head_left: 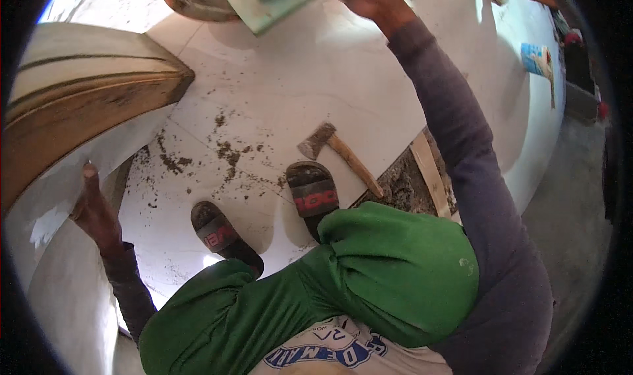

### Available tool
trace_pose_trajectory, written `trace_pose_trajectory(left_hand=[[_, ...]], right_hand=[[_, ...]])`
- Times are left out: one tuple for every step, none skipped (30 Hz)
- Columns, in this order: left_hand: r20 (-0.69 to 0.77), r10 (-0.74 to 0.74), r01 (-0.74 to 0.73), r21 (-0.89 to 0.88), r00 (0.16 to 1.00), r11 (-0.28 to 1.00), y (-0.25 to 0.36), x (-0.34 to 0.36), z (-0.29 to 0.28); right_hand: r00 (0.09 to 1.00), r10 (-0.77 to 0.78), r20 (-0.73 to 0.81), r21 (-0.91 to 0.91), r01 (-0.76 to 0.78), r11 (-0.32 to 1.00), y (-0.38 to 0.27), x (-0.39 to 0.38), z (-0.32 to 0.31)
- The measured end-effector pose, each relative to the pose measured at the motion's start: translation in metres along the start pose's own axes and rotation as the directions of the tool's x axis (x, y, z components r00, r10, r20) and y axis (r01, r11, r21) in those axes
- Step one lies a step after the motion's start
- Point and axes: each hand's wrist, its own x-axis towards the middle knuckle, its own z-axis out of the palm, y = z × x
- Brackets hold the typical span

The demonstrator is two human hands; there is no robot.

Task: The person uses a small axe and a scraper to chip away material from a wall corner, fits a white tile piece into the corner to check the alignment, then applies mortar from a bucket to the corner and the back of the tile before pressing it into place and smoothing the joint with a sponge.

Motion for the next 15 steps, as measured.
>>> trace_pose_trajectory(left_hand=[[-0.019,-0.122,0.123,0.058,0.992,0.991,-0.004,0.001,-0.003],[-0.022,-0.182,0.183,0.082,0.983,0.980,-0.008,0.001,-0.002],[-0.019,-0.244,0.245,0.104,0.970,0.964,-0.015,0.001,0.001],[0.016,-0.097,0.097,-0.002,0.995,0.995,-0.014,0.002,-0.001],[0.054,0.045,-0.038,-0.127,0.998,0.991,-0.018,0.001,-0.003],[0.048,0.047,-0.040,-0.125,0.998,0.991,-0.018,0.002,-0.002],[0.030,0.009,-0.006,-0.084,1.000,0.996,-0.018,0.000,0.000],[0.006,-0.025,0.025,-0.034,1.000,0.999,-0.012,0.000,-0.003],[-0.002,-0.046,0.046,-0.001,0.999,0.999,-0.011,0.000,-0.001],[-0.006,-0.060,0.060,0.016,0.998,0.998,-0.011,0.000,0.002],[-0.015,-0.068,0.069,0.033,0.998,0.997,-0.009,0.001,0.001],[-0.017,-0.078,0.078,0.039,0.997,0.996,-0.009,0.001,0.003],[-0.027,-0.085,0.086,0.045,0.996,0.995,-0.009,0.003,0.000],[-0.029,-0.095,0.096,0.046,0.995,0.994,-0.009,0.002,0.000],[-0.032,-0.102,0.104,0.044,0.994,0.994,-0.009,0.001,0.001]], right_hand=[[0.984,0.171,-0.055,0.230,-0.155,0.961,-0.002,-0.028,-0.007],[0.934,0.337,-0.115,0.463,-0.250,0.851,-0.007,-0.058,-0.016],[0.937,0.333,-0.109,0.422,-0.259,0.869,-0.009,-0.097,-0.041],[0.914,0.386,-0.123,0.472,-0.288,0.833,-0.007,-0.126,-0.052],[0.887,0.442,-0.136,0.511,-0.319,0.798,-0.007,-0.153,-0.061],[0.882,0.448,-0.143,0.519,-0.318,0.793,-0.012,-0.181,-0.070],[0.875,0.460,-0.152,0.524,-0.323,0.788,-0.019,-0.207,-0.073],[0.842,0.499,-0.202,0.525,-0.337,0.782,-0.027,-0.228,-0.071],[0.804,0.536,-0.256,0.524,-0.351,0.776,-0.034,-0.249,-0.069],[0.750,0.580,-0.320,0.537,-0.361,0.763,-0.039,-0.270,-0.070],[0.694,0.613,-0.379,0.549,-0.365,0.752,-0.043,-0.289,-0.073],[0.671,0.614,-0.415,0.532,-0.369,0.762,-0.047,-0.309,-0.078],[0.714,0.601,-0.359,0.513,-0.386,0.766,-0.050,-0.322,-0.082],[0.657,0.638,-0.402,0.519,-0.410,0.750,-0.061,-0.330,-0.078],[0.596,0.670,-0.441,0.526,-0.433,0.732,-0.070,-0.335,-0.076]])
